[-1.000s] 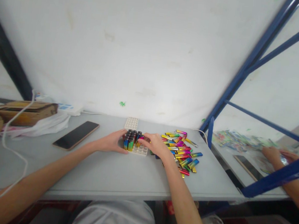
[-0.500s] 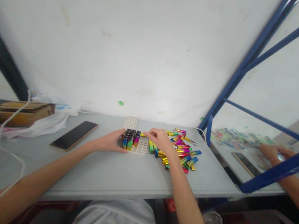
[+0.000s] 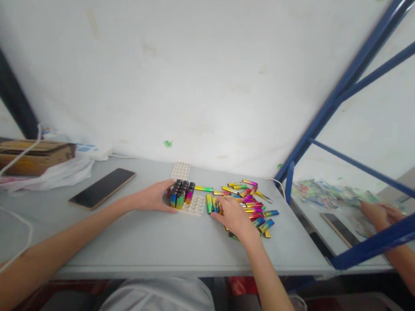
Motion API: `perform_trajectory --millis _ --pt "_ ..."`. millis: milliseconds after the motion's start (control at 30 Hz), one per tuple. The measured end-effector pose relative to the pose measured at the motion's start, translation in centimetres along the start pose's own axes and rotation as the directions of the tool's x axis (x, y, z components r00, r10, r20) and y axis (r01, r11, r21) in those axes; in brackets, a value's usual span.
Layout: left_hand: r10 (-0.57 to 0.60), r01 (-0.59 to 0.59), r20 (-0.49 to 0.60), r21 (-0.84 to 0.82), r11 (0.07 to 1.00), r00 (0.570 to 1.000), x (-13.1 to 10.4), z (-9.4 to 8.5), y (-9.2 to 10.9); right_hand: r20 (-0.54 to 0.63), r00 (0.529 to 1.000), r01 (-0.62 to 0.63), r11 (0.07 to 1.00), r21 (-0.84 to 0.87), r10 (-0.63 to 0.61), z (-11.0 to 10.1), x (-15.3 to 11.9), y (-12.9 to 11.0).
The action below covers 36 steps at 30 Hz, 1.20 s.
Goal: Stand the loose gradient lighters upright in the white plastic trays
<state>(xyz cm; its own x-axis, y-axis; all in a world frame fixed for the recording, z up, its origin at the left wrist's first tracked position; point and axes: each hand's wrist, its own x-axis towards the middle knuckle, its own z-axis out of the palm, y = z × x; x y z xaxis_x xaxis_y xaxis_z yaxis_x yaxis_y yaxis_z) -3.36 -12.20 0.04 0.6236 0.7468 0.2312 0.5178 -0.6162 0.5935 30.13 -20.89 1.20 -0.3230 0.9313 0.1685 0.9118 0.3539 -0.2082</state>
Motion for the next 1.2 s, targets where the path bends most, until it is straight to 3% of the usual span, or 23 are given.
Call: perform_trajectory --millis 133,233,333,467,533,667,767,933,1067,1200 --pt "-0.002 0.002 -0.003 -0.004 1.000 1.000 0.0 0.0 0.0 -0.008 0.995 -0.098 0.988 -0.118 0.097 0.6 0.6 -0.7" --pt "-0.002 0.002 -0.006 0.000 1.000 1.000 0.1 0.1 0.0 -0.011 0.988 -0.154 0.983 -0.103 0.154 0.5 1.2 -0.7" --pt "-0.002 0.002 -0.009 0.005 1.000 1.000 0.0 0.1 -0.1 -0.087 0.983 -0.159 0.987 0.022 0.161 0.4 1.9 0.2" --pt "0.000 0.000 -0.006 0.004 1.000 1.000 -0.1 0.0 0.1 -0.220 0.954 -0.125 0.940 0.317 0.201 0.1 3.2 1.9" --pt "-0.004 0.004 -0.008 0.003 1.000 1.000 -0.2 -0.1 0.1 -0.258 0.931 -0.086 0.841 0.534 0.259 -0.1 4.0 2.3" --pt "-0.008 0.008 -0.009 0.005 1.000 1.000 -0.2 -0.1 0.1 -0.221 0.894 0.015 0.465 0.885 0.391 -0.5 5.6 1.1" --pt "0.009 -0.009 -0.012 0.005 1.000 1.000 -0.1 0.0 -0.1 -0.202 0.879 0.089 0.268 0.959 0.432 -1.0 6.6 -1.0" --pt "0.010 -0.010 0.003 0.022 1.000 1.000 -0.1 0.1 -0.3 -0.186 0.916 0.166 0.086 0.982 0.356 -1.5 7.9 -4.2" --pt "0.011 -0.012 0.004 0.015 1.000 1.000 -0.2 0.1 -0.3 -0.099 0.954 0.067 0.121 0.990 0.283 -0.5 7.9 -5.5" --pt "0.004 -0.004 0.007 0.000 1.000 1.000 -0.1 0.1 -0.1 -0.079 0.960 0.000 0.281 0.960 0.268 1.7 7.8 -5.7"
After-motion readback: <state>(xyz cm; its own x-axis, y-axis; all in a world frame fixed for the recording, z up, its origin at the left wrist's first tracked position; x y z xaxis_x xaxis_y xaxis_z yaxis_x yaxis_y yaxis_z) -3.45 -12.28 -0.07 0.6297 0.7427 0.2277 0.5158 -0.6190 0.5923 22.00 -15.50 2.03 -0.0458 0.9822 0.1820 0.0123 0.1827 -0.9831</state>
